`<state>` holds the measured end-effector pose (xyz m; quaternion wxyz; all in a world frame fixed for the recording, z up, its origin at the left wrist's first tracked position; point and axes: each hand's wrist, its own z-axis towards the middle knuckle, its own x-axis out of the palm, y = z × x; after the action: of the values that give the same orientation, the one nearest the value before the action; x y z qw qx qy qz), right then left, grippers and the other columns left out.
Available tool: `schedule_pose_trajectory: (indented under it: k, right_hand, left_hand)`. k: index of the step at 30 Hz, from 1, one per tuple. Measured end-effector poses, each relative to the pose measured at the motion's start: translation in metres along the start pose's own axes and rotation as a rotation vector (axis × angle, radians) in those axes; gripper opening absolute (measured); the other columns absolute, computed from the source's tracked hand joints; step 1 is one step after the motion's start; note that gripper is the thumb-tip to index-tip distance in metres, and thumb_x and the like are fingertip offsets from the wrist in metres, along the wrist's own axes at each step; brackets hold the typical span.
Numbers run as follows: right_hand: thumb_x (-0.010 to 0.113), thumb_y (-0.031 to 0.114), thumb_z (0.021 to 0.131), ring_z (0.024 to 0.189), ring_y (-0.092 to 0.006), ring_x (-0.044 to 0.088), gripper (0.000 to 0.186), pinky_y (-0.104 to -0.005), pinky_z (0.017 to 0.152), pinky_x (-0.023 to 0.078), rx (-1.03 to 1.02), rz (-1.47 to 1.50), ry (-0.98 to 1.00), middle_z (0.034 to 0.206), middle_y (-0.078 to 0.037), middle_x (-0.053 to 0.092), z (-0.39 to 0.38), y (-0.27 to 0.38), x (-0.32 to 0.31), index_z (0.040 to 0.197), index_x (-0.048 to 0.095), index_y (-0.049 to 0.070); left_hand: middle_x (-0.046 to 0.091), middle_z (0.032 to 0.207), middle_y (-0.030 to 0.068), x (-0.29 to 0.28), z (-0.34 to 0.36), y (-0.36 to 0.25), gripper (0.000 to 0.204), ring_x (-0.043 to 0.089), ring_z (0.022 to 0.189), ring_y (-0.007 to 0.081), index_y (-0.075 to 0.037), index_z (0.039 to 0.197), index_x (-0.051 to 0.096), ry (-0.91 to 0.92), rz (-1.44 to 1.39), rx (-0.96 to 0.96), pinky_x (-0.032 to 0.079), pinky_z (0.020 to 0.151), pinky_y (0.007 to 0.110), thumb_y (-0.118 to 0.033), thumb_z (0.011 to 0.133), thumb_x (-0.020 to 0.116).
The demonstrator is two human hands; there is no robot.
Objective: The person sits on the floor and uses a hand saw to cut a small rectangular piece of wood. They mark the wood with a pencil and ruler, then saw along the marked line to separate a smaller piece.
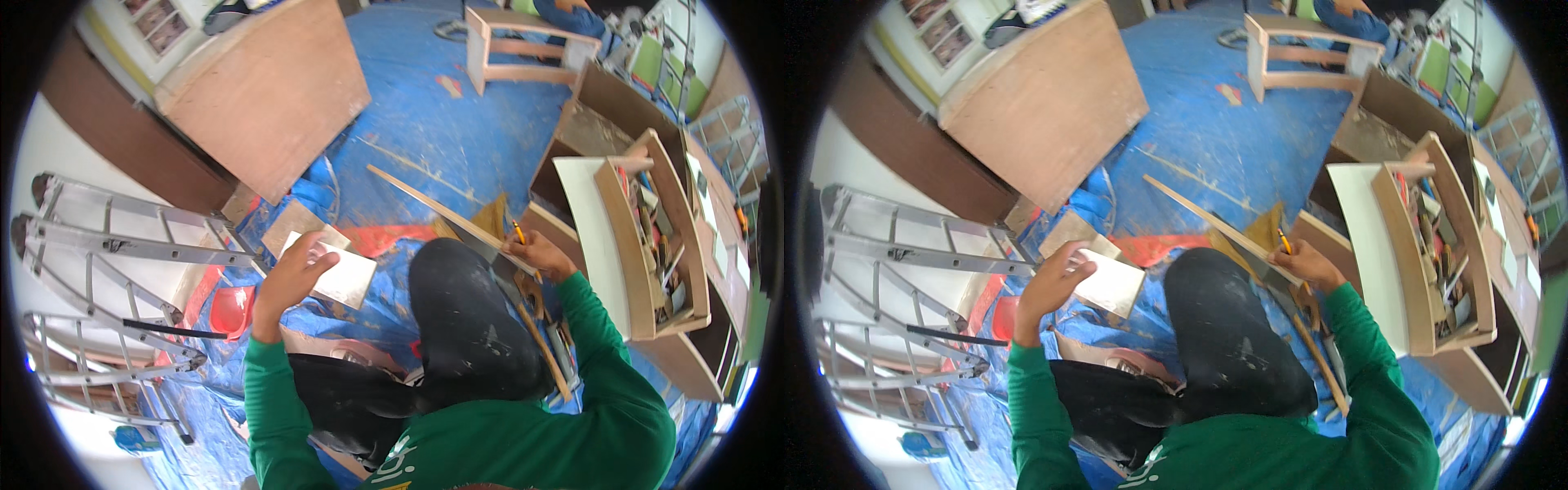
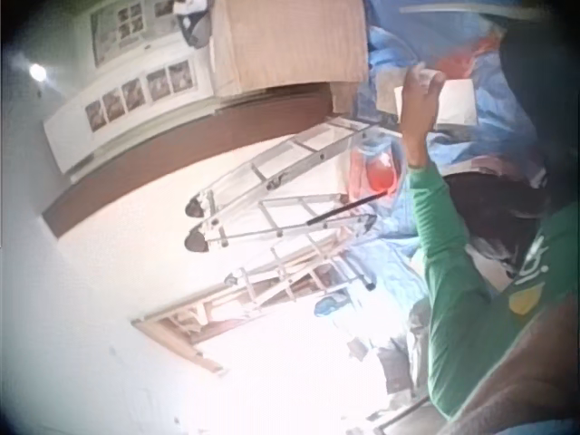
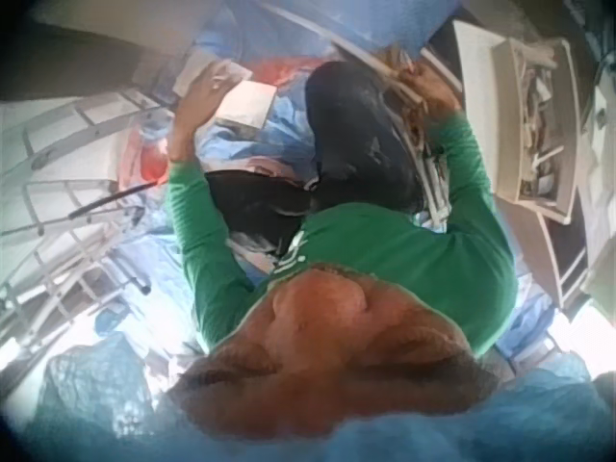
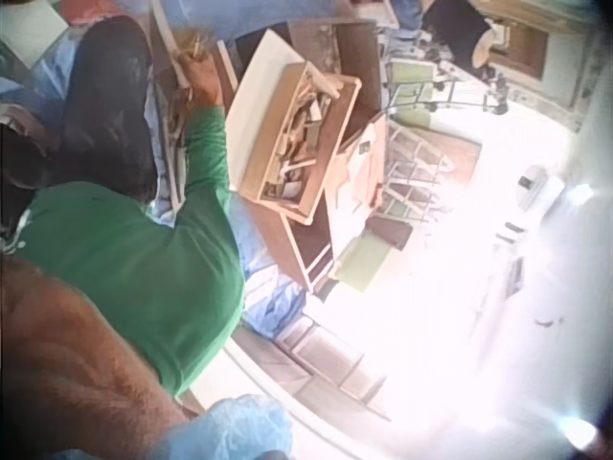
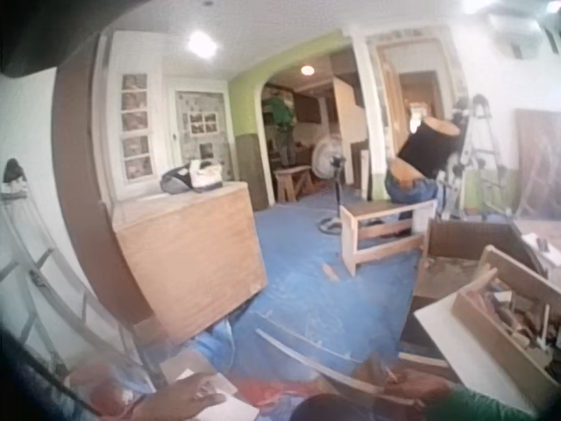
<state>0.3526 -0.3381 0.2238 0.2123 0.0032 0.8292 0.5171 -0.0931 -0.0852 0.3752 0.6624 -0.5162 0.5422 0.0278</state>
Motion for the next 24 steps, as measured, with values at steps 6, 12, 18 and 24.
schedule_pose_trajectory:
  k: [6,12,18,24]
  right_hand:
    - [0.075,0.033,0.102,0.069,-0.0049,0.054,0.031,-0.0265,0.06,0.042,-0.16,0.058,0.116,0.078,0.006,0.062,-0.026,0.121,-0.063,0.099,0.078,0.002]
    - [0.069,0.026,0.106,0.063,-0.0094,0.063,0.033,-0.0228,0.05,0.048,-0.215,0.32,0.314,0.093,-0.011,0.076,-0.036,0.192,-0.031,0.111,0.074,-0.007]
    - [0.066,0.023,0.108,0.054,-0.0073,0.054,0.04,-0.0218,0.045,0.039,-0.061,0.537,0.715,0.09,-0.009,0.072,-0.013,0.196,0.029,0.123,0.071,-0.013]
    - [0.065,0.028,0.107,0.058,-0.0016,0.048,0.035,-0.0209,0.049,0.035,-0.059,0.13,0.702,0.089,-0.001,0.075,0.014,0.188,0.067,0.123,0.078,0.001]
  left_hand:
    - [0.059,0.15,0.0269,0.018,0.054,-0.001,0.09,0.061,0.138,0.0346,0.005,0.16,0.041,-0.099,-0.182,-0.033,0.05,0.113,0.042,-0.064,0.105,0.062]
    - [0.051,0.155,0.0279,0.009,0.098,0.024,0.082,0.054,0.144,0.0386,0.006,0.163,0.03,-0.23,-1.506,0.178,0.046,0.12,0.05,-0.054,0.112,0.053]
    - [0.067,0.132,0.0044,-0.001,0.088,0.079,0.039,0.064,0.124,0.0206,-0.006,0.146,0.056,-0.538,-1.609,0.225,0.054,0.11,0.038,-0.02,0.111,0.061]
    - [0.066,0.126,-0.0006,-0.002,0.06,0.11,0.041,0.061,0.121,0.0167,-0.016,0.148,0.056,-0.535,-1.588,0.193,0.048,0.108,0.037,-0.018,0.108,0.063]
